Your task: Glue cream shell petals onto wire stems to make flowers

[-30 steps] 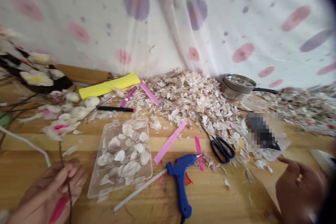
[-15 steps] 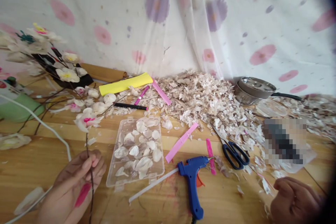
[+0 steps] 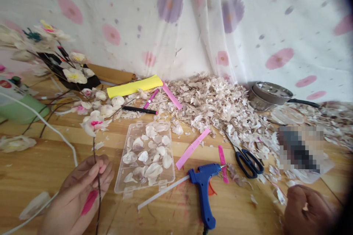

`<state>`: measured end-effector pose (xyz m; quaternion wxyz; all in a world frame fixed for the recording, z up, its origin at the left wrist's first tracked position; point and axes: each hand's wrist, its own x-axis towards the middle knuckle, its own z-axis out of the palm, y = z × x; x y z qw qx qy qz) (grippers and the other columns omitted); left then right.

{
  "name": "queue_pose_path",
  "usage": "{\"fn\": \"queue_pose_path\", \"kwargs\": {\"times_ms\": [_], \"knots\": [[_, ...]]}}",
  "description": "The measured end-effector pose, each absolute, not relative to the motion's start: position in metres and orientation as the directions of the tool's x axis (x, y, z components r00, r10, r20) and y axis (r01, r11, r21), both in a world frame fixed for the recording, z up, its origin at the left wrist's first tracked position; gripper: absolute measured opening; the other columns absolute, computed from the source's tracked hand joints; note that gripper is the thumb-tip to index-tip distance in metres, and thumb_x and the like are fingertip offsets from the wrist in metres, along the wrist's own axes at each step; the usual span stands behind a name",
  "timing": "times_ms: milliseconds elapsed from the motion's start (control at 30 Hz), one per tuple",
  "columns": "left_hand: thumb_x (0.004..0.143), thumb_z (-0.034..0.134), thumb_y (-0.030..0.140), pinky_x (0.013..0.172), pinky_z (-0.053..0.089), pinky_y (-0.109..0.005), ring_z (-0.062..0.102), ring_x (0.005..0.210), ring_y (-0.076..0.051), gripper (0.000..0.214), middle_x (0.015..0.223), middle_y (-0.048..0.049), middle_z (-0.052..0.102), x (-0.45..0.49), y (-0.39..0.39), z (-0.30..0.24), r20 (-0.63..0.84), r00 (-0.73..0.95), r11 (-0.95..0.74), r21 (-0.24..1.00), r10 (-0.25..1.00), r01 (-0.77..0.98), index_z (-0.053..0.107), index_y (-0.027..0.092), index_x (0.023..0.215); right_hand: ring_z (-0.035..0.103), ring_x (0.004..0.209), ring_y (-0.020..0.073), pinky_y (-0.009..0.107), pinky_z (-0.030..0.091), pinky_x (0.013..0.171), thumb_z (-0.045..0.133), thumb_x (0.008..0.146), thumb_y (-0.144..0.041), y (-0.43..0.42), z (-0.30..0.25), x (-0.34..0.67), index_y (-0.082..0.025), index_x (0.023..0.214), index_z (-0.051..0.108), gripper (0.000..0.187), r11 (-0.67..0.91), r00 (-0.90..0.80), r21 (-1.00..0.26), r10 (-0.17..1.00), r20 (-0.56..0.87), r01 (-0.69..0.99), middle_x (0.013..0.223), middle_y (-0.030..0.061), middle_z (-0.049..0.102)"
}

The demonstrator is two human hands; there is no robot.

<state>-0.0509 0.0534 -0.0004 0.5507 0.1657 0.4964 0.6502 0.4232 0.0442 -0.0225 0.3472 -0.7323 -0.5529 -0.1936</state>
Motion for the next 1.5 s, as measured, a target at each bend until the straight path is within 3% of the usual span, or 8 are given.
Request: {"fn": "queue_pose_path", "kwargs": {"times_ms": [167, 333, 467, 567, 733, 867, 1033, 1500], "knots": [[0.053, 0.087, 0.03, 0.044, 0.043, -0.015, 0.039, 0.055, -0.008, 0.032, 0.067, 0.0031, 0.045, -0.045, 0.055, 0.007, -0.352, -0.371, 0.105, 0.832, 0.86, -0.545, 0.06, 0.018, 0.067, 0.059, 0.067, 0.0278, 0.043, 0.047, 0.07, 0.052, 0.083, -0.033, 0.049, -0.017, 0.41, -0.021, 0.066, 0.058, 0.022, 0.002, 0.13, -0.172, 0.645, 0.753, 0.985, 0.069, 0.0109, 0.062], [0.051, 0.087, 0.035, 0.044, 0.043, -0.016, 0.039, 0.055, -0.009, 0.034, 0.063, 0.0027, 0.044, -0.042, 0.054, 0.014, -0.385, -0.367, 0.146, 0.832, 0.847, -0.536, 0.06, 0.018, 0.062, 0.062, 0.077, 0.0265, 0.043, 0.047, 0.077, 0.051, 0.089, -0.035, 0.058, 0.004, 0.359, -0.021, 0.083, 0.064, 0.02, 0.103, 0.164, -0.326, 0.7, 0.695, 0.94, 0.081, 0.0106, 0.065], [0.046, 0.089, 0.035, 0.043, 0.042, -0.016, 0.039, 0.055, -0.01, 0.036, 0.062, 0.0025, 0.045, -0.041, 0.052, 0.017, -0.428, -0.347, 0.186, 0.811, 0.835, -0.554, 0.061, 0.019, 0.063, 0.06, 0.082, 0.0225, 0.036, 0.045, 0.075, 0.053, 0.09, -0.027, 0.073, 0.031, 0.293, -0.025, 0.086, 0.062, 0.011, 0.365, -0.056, -0.365, 0.769, 0.636, 0.856, 0.085, 0.0067, 0.065], [0.05, 0.087, 0.036, 0.041, 0.04, -0.016, 0.038, 0.053, -0.009, 0.033, 0.062, 0.0029, 0.046, -0.041, 0.051, 0.018, -0.419, -0.302, 0.199, 0.807, 0.856, -0.556, 0.061, 0.019, 0.062, 0.056, 0.081, 0.0198, 0.034, 0.04, 0.076, 0.049, 0.092, -0.014, 0.09, 0.047, 0.24, -0.024, 0.09, 0.061, 0.016, 0.556, -0.328, -0.377, 0.789, 0.52, 0.741, 0.083, 0.0035, 0.065], [0.045, 0.09, 0.033, 0.043, 0.041, -0.015, 0.041, 0.052, -0.008, 0.035, 0.06, 0.0031, 0.05, -0.039, 0.05, 0.023, -0.434, -0.281, 0.207, 0.785, 0.856, -0.583, 0.063, 0.019, 0.062, 0.049, 0.078, 0.0164, 0.031, 0.033, 0.077, 0.051, 0.09, -0.01, 0.121, 0.049, 0.17, -0.019, 0.066, 0.054, 0.026, 0.665, -0.651, -0.322, 0.74, 0.165, 0.674, 0.069, 0.0003, 0.058], [0.042, 0.092, 0.033, 0.045, 0.042, -0.015, 0.044, 0.052, -0.008, 0.037, 0.06, 0.0022, 0.053, -0.039, 0.05, 0.024, -0.45, -0.291, 0.196, 0.765, 0.844, -0.614, 0.064, 0.018, 0.062, 0.047, 0.087, 0.0184, 0.032, 0.032, 0.082, 0.055, 0.085, -0.009, 0.139, 0.03, 0.144, -0.018, 0.068, 0.058, 0.02, 0.694, -0.701, -0.213, 0.711, 0.053, 0.688, 0.078, 0.0022, 0.06], [0.042, 0.092, 0.032, 0.043, 0.041, -0.016, 0.043, 0.05, -0.007, 0.036, 0.062, 0.0014, 0.057, -0.038, 0.049, 0.023, -0.45, -0.275, 0.18, 0.738, 0.85, -0.651, 0.067, 0.018, 0.064, 0.046, 0.088, 0.0209, 0.034, 0.032, 0.081, 0.056, 0.081, -0.009, 0.146, 0.016, 0.136, -0.018, 0.067, 0.061, 0.017, 0.698, -0.707, -0.185, 0.707, 0.02, 0.692, 0.079, 0.0048, 0.058], [0.046, 0.091, 0.028, 0.046, 0.041, -0.015, 0.045, 0.051, -0.008, 0.033, 0.06, 0.002, 0.056, -0.04, 0.048, 0.021, -0.429, -0.248, 0.16, 0.717, 0.869, -0.679, 0.068, 0.017, 0.066, 0.047, 0.085, 0.0172, 0.031, 0.031, 0.081, 0.059, 0.082, -0.008, 0.134, 0.011, 0.149, -0.018, 0.065, 0.056, 0.019, 0.668, -0.684, -0.257, 0.728, 0.035, 0.698, 0.077, 0.0004, 0.058]]}}
